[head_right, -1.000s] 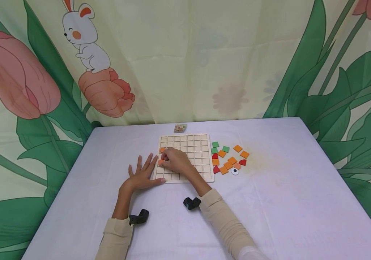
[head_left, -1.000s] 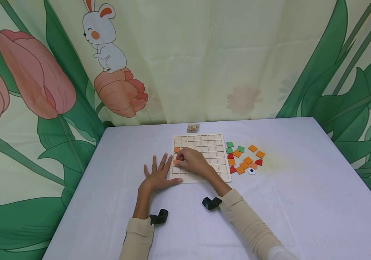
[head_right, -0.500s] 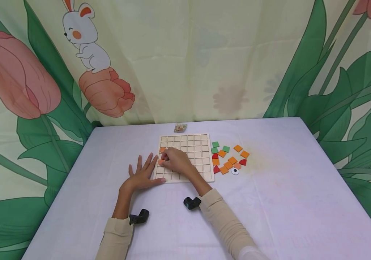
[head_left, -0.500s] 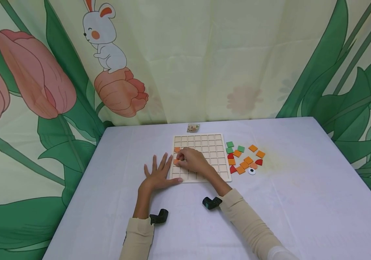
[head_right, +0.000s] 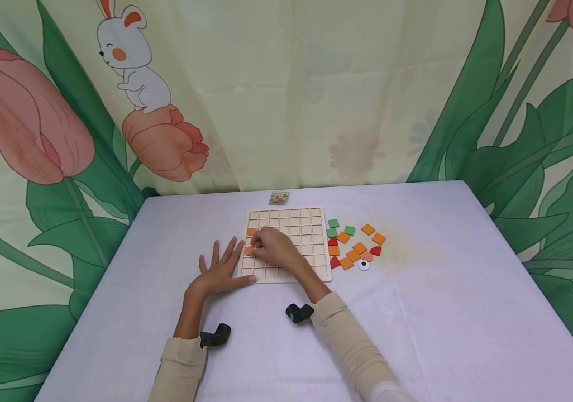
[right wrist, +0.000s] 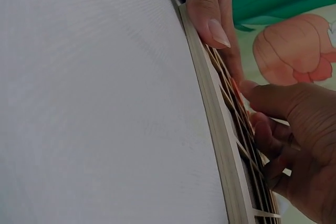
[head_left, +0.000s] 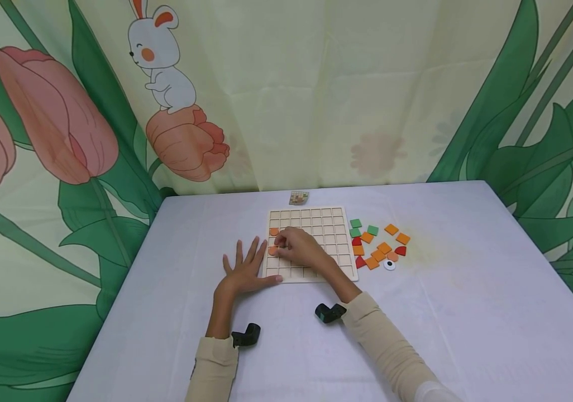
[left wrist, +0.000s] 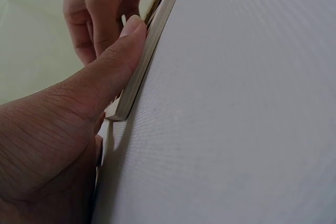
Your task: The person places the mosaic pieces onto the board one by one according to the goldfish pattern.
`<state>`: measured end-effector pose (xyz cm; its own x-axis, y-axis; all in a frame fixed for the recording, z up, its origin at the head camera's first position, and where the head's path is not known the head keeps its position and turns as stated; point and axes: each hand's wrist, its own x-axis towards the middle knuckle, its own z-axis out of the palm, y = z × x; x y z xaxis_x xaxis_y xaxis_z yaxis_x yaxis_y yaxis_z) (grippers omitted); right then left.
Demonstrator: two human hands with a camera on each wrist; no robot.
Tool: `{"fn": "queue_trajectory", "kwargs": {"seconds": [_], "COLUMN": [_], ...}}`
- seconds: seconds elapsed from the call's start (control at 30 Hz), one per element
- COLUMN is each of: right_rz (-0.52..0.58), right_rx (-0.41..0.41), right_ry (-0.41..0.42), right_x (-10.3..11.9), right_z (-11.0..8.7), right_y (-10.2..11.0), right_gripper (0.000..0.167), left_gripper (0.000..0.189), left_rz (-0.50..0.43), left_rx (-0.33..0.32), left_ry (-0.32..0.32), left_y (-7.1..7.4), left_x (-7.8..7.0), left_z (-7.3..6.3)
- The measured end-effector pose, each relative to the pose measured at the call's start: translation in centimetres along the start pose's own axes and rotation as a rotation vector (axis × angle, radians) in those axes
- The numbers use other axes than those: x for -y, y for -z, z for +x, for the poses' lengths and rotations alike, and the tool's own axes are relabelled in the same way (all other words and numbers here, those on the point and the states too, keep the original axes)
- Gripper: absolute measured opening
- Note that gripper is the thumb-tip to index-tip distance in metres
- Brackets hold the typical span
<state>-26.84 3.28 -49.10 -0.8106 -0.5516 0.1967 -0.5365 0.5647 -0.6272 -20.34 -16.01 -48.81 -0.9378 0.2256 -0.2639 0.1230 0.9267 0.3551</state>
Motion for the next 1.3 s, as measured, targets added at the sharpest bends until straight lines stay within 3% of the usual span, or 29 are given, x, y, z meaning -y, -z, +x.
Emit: {"fn": "queue_trajectory", "kwargs": {"seconds": [0.23,0.77,1.0,1.3], "right_rz": [0.065,0.062,0.028,0.048], "right_rx": [0.001,-0.012,-0.034,-0.034], "right_ry": [-0.025,-0.131,-0.110,-0.214], "right_x": [-0.3,-3.1,-4.8,-6.6], "right_z": [-0.4,-2.4,-4.0,-6.7], "right_y": [0.8,5.0,7.5,10.2], "right_gripper": [0.016,0.016,0.018,0.023], "left_gripper": [0.106,0.105,0.107,0.107], "left_rz": [-0.016,-0.041,-0.044,-0.049], "left_rx": [-0.013,-0.040,-0.038,-0.037], "left_ry": [-0.003,0.002,0.002,0.000], "left_y": [0.0,0.2,-0.2,-0.3], "left_x": [0.0,-0.4,-0.2,-0.1], "left_z": [-0.1,-0.3,0.0,0.1]}}
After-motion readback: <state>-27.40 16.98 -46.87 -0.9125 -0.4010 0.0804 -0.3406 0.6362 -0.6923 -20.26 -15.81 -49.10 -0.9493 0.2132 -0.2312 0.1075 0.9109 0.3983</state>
